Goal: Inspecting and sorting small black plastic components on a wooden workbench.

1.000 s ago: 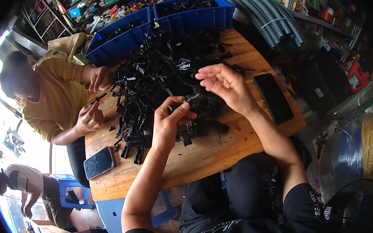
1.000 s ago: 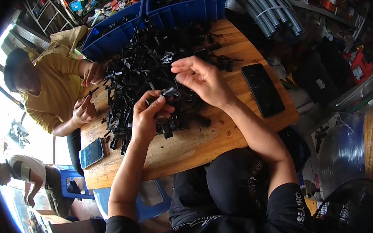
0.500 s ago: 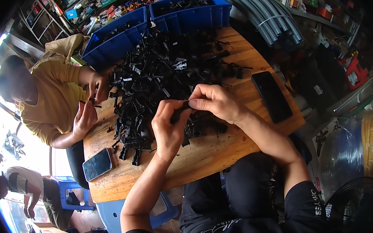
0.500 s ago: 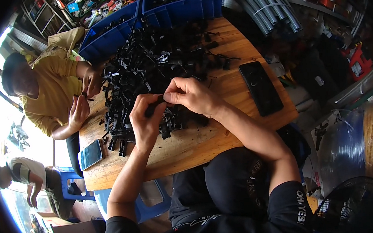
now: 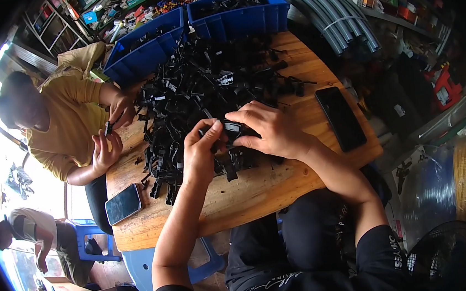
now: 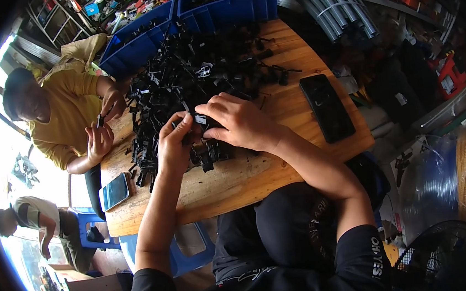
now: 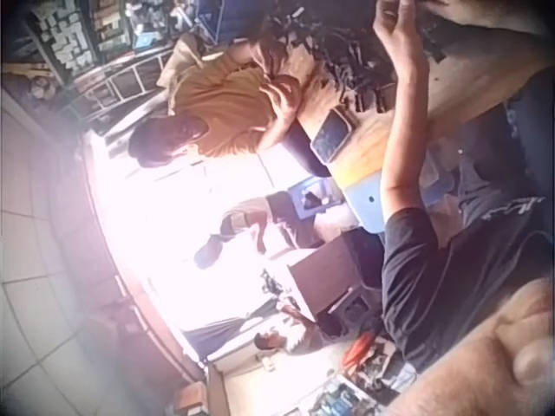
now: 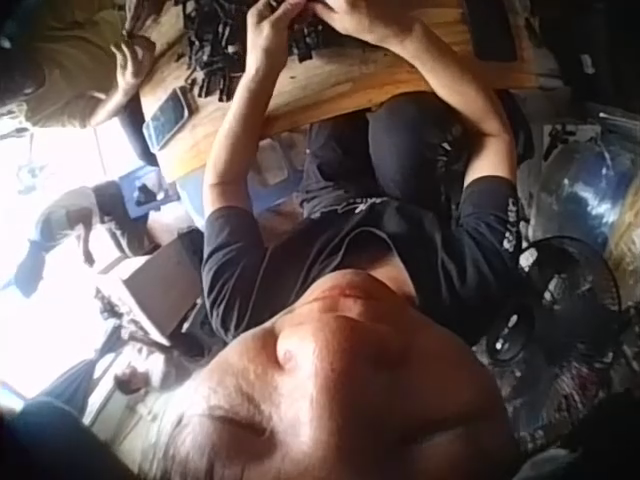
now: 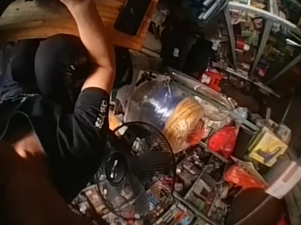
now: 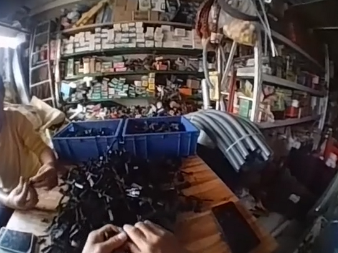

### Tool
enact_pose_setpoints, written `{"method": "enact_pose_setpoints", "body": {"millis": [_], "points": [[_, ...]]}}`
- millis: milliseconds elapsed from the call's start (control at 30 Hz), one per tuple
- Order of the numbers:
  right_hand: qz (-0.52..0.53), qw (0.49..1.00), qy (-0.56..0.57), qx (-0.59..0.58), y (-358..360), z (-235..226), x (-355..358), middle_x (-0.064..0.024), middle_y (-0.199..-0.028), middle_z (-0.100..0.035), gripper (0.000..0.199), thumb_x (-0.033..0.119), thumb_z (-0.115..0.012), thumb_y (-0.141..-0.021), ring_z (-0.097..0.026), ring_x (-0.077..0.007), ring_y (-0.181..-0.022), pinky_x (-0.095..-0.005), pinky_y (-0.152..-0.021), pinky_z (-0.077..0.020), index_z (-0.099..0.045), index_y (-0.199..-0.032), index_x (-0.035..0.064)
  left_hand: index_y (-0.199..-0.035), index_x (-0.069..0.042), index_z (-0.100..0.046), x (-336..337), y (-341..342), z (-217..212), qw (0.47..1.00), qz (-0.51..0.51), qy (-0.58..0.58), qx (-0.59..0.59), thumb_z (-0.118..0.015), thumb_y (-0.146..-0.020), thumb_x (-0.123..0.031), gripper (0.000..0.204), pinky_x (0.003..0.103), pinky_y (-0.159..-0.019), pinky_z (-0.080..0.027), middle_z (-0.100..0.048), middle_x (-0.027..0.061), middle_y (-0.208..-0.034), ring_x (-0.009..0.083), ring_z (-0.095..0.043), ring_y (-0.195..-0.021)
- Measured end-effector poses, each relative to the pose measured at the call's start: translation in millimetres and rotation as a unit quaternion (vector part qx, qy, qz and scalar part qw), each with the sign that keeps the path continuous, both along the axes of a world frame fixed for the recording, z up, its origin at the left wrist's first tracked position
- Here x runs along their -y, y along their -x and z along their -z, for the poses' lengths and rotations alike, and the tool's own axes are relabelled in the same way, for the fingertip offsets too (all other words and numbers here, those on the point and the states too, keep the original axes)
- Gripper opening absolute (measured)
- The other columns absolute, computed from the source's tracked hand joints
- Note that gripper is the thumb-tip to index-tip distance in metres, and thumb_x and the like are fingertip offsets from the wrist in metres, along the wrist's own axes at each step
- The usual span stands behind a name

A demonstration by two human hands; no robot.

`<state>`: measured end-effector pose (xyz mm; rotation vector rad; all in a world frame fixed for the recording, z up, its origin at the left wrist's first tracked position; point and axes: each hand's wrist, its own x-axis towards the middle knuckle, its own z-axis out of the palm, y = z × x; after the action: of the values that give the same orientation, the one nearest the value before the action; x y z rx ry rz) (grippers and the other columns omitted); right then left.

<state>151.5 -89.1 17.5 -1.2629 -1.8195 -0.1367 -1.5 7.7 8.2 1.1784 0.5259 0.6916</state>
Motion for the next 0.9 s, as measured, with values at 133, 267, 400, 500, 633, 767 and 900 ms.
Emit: {"method": "enact_pose_setpoints", "body": {"millis": [133, 267, 400, 500, 633, 767, 900], "points": [[0.062, 0.995, -0.036, 0.069, 7.8, 4.7, -0.1, -0.0098, -0.094, -0.058, 0.044, 0.007, -0.072, -0.069, -0.058, -0.0251, -0.082, -0.0329, -0.070, -0.0507, -0.055, -0.109, 0.0022, -0.091, -0.003, -0.059, 11.3, -2.8, 0.0, 0.998, 0.024, -0.033, -0.041, -0.060, -0.087, -0.018, 0.016, 0.019, -0.058, -0.040, -0.056, 0.0000, -0.072, 0.0059, -0.049, -0.062], [0.063, 0.997, -0.015, 0.037, 6.9, 8.4, -3.9, -0.0107, -0.088, -0.060, 0.037, 0.003, -0.070, -0.068, -0.060, -0.0268, -0.080, -0.0344, -0.068, -0.0508, -0.055, -0.101, 0.0008, -0.093, -0.001, -0.057, 16.4, -4.2, 0.4, 0.986, -0.021, -0.139, -0.094, -0.062, -0.086, -0.018, 0.019, 0.020, -0.059, -0.041, -0.055, -0.0003, -0.073, 0.0051, -0.049, -0.066], [0.058, 0.998, -0.001, 0.010, 9.3, 8.7, -5.3, -0.0118, -0.087, -0.061, 0.034, 0.002, -0.070, -0.067, -0.061, -0.0293, -0.080, -0.0359, -0.069, -0.0514, -0.054, -0.098, 0.0007, -0.096, 0.000, -0.056, 19.4, -3.8, 1.2, 0.980, -0.032, -0.178, -0.088, -0.062, -0.087, -0.018, 0.021, 0.020, -0.060, -0.042, -0.055, 0.0009, -0.076, 0.0065, -0.049, -0.067], [0.070, 0.997, -0.017, 0.024, 13.2, 10.5, -7.0, -0.0120, -0.087, -0.061, 0.035, 0.001, -0.069, -0.067, -0.062, -0.0299, -0.080, -0.0358, -0.069, -0.0519, -0.054, -0.099, 0.0007, -0.096, 0.000, -0.055, 18.0, -3.0, 0.0, 0.981, -0.034, -0.167, -0.089, -0.062, -0.086, -0.017, 0.020, 0.021, -0.061, -0.043, -0.055, 0.0010, -0.076, 0.0070, -0.050, -0.067], [0.046, 0.999, -0.014, -0.013, 8.7, 4.9, -9.2, -0.0125, -0.094, -0.058, 0.038, 0.003, -0.071, -0.066, -0.059, -0.0307, -0.089, -0.0384, -0.076, -0.0482, -0.054, -0.100, 0.0026, -0.090, -0.001, -0.054, 3.2, -3.5, 7.8, 0.975, -0.053, -0.213, 0.048, -0.061, -0.084, -0.007, 0.010, 0.027, -0.086, -0.042, -0.052, 0.0129, -0.118, 0.0170, -0.054, -0.101], [0.006, 0.991, 0.107, 0.082, 7.1, 5.6, -1.7, -0.0098, -0.094, -0.056, 0.033, 0.015, -0.075, -0.067, -0.054, -0.0267, -0.090, -0.0361, -0.080, -0.0436, -0.059, -0.094, 0.0057, -0.079, -0.007, -0.051, -27.1, 9.9, -0.2, 0.985, -0.056, 0.032, 0.158, -0.056, -0.082, -0.003, 0.008, 0.030, -0.078, -0.045, -0.058, 0.0140, -0.114, 0.0244, -0.055, -0.109], [0.020, 0.989, 0.076, 0.124, 10.0, 22.3, -5.0, -0.0105, -0.101, -0.058, 0.020, 0.015, -0.073, -0.070, -0.054, -0.0247, -0.093, -0.0347, -0.084, -0.0447, -0.066, -0.087, 0.0076, -0.088, -0.009, -0.051, -28.0, 5.8, 4.9, 0.965, 0.012, 0.104, 0.242, -0.055, -0.082, -0.008, 0.007, 0.031, -0.070, -0.045, -0.058, 0.0052, -0.087, 0.0160, -0.055, -0.080]]}}
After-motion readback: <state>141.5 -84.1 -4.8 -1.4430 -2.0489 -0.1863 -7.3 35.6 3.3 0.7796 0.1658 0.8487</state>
